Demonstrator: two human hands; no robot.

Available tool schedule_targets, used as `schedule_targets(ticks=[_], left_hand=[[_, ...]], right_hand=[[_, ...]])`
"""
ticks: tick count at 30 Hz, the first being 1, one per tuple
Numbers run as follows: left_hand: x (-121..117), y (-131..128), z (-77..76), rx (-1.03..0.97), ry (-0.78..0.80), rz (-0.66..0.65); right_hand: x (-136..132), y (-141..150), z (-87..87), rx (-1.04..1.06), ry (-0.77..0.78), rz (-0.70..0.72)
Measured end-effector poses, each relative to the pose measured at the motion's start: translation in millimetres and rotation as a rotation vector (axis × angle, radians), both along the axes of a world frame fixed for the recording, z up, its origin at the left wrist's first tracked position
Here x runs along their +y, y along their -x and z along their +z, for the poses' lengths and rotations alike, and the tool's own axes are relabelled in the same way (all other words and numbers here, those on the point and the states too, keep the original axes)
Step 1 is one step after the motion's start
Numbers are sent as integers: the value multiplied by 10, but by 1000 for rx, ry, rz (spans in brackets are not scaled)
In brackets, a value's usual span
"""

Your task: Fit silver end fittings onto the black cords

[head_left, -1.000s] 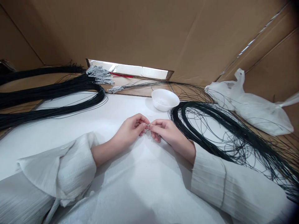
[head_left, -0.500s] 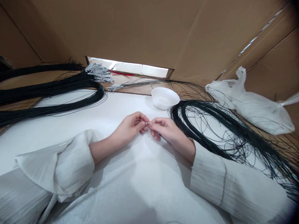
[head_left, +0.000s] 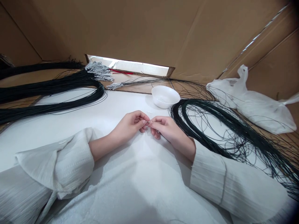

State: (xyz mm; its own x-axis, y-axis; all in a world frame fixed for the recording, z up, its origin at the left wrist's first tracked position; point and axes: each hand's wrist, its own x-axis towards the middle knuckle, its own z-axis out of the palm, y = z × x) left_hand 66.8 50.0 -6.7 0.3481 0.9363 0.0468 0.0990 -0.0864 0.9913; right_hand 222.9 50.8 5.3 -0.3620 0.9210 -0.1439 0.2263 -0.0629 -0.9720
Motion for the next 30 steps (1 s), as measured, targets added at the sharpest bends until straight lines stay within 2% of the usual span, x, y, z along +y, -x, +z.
schedule_targets(ticks=[21, 30], left_hand=[[15, 21, -21, -22, -26, 29], [0, 20, 5, 69, -32, 44]], right_hand=[[-5, -6, -14, 7, -35, 10], [-11, 2, -19, 29, -31, -9]])
